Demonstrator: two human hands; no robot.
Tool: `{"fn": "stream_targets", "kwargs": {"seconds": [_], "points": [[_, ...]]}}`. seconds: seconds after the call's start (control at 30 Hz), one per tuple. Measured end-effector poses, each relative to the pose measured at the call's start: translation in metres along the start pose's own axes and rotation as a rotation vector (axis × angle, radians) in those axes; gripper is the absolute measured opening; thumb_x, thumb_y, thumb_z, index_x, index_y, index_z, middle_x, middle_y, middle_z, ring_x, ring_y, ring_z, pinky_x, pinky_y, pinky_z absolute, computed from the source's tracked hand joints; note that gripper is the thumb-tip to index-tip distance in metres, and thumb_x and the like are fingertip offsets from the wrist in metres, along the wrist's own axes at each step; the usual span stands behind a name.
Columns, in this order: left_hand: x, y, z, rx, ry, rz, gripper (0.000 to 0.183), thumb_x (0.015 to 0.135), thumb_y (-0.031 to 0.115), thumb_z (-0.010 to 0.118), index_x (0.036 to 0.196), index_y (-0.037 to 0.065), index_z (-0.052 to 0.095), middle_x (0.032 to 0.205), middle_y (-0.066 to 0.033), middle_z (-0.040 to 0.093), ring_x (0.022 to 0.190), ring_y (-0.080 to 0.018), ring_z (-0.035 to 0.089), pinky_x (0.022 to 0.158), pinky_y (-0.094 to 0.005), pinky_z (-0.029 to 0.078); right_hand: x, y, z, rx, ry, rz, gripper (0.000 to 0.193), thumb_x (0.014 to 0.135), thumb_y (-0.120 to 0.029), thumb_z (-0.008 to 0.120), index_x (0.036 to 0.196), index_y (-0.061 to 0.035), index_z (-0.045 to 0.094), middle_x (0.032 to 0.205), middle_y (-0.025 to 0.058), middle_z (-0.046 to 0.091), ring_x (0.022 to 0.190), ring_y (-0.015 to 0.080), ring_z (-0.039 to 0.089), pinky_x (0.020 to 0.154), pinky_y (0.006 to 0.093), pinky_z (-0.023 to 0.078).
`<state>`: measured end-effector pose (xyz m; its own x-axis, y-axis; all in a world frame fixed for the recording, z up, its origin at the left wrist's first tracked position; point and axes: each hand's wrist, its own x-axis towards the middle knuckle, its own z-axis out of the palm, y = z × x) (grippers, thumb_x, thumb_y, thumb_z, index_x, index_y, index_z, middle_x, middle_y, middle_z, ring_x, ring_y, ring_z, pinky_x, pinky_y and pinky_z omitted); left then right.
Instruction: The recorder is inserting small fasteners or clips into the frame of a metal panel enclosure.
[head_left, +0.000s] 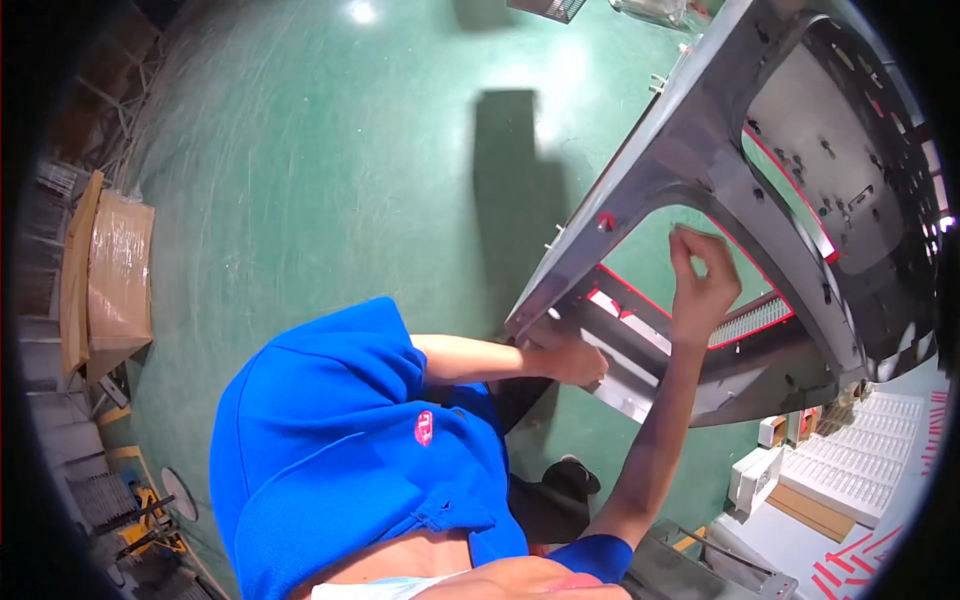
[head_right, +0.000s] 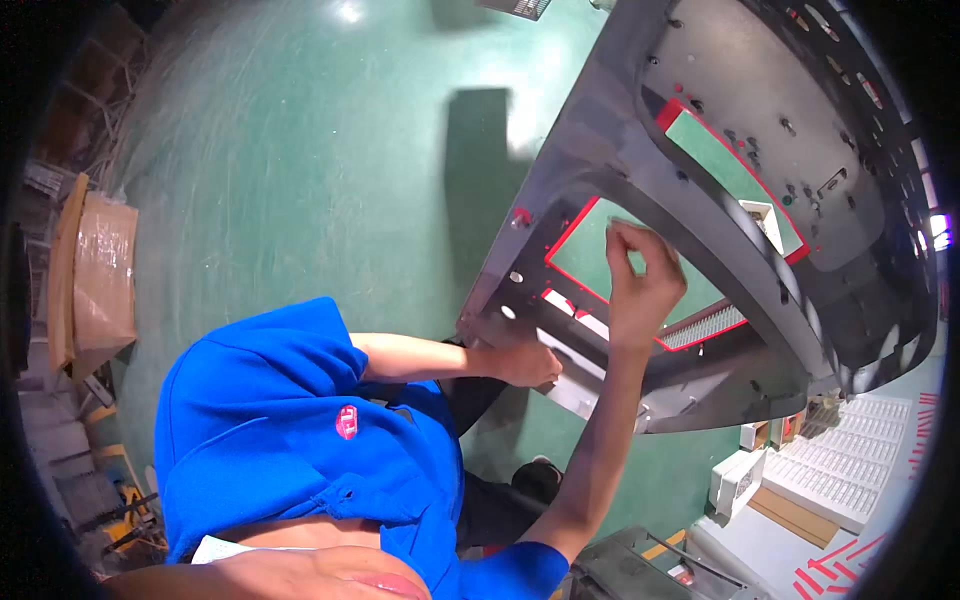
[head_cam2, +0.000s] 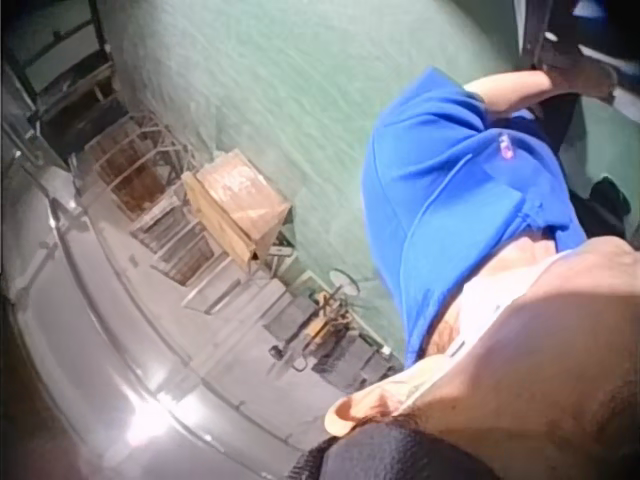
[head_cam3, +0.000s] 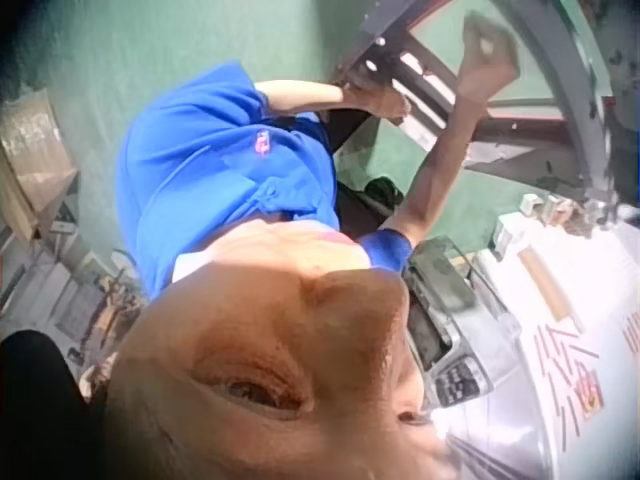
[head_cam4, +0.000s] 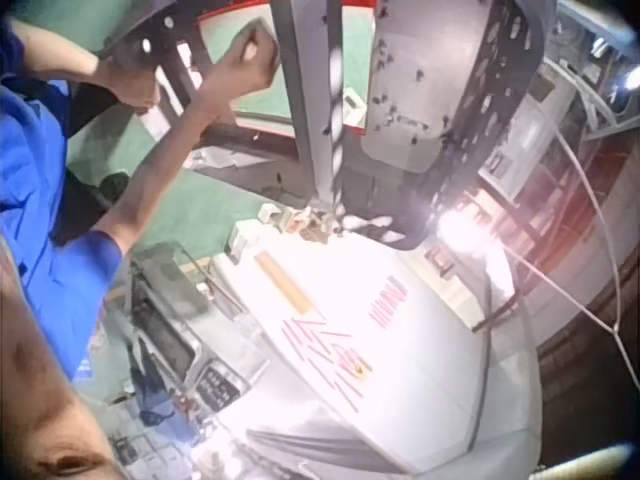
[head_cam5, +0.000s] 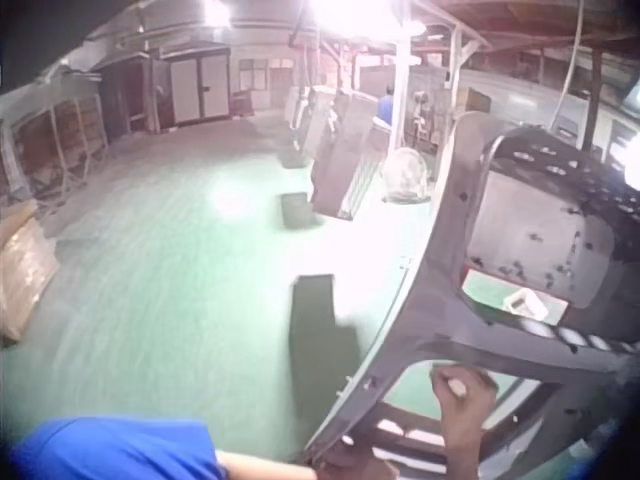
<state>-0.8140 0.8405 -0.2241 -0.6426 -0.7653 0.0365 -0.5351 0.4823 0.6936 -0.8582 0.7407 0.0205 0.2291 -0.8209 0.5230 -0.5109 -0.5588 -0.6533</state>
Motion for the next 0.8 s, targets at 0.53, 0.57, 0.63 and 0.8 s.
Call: {"fn": "stream_targets", "kwargs": {"seconds": [0.53,0.57,0.63,0.8], "points": [[0.003,0.023,-0.004,-0.128,0.092,-0.072,0.023,0.084,0.025,0.052,0.077,0.004,0.060,0.078,-0.0170,0.062,0.081,-0.0352,0.061,0.070,-0.0457,0.048,0.143,0.018,0.021,-0.688,0.425,-0.867,0.016,0.067,-0.009,0.064,0.083,-0.0050,0.065,0.088,0.0082,0.062,0.081,0.0248,0.055,0.070,0.0345,0.044],[0.003,0.025,-0.005,-0.127,0.092,-0.075,0.023,0.084,0.024,0.052,0.077,0.004,0.060,0.078,-0.0171,0.062,0.080,-0.0355,0.061,0.070,-0.0460,0.048,0.145,0.012,0.020,-0.657,0.451,-0.874,0.016,0.066,-0.008,0.063,0.082,-0.0053,0.066,0.088,0.0078,0.062,0.080,0.0248,0.055,0.069,0.0341,0.044],[0.004,0.024,-0.007,-0.123,0.092,-0.080,0.023,0.085,0.024,0.051,0.077,0.003,0.060,0.078,-0.0174,0.062,0.079,-0.0359,0.061,0.070,-0.0462,0.048,0.146,-0.010,0.020,-0.521,0.477,-0.813,0.022,0.061,-0.002,0.066,0.083,-0.0032,0.065,0.088,0.0051,0.061,0.077,0.0241,0.054,0.070,0.0309,0.044],[0.004,0.024,-0.006,-0.083,0.111,-0.036,0.024,0.088,0.025,0.051,0.083,0.004,0.061,0.076,-0.0163,0.063,0.076,-0.0346,0.061,0.070,-0.0439,0.048,0.170,0.003,0.022,-0.488,0.583,-0.982,0.024,0.054,-0.004,0.065,0.077,-0.0048,0.064,0.083,0.0026,0.059,0.072,0.0224,0.051,0.062,0.0288,0.045]]}}
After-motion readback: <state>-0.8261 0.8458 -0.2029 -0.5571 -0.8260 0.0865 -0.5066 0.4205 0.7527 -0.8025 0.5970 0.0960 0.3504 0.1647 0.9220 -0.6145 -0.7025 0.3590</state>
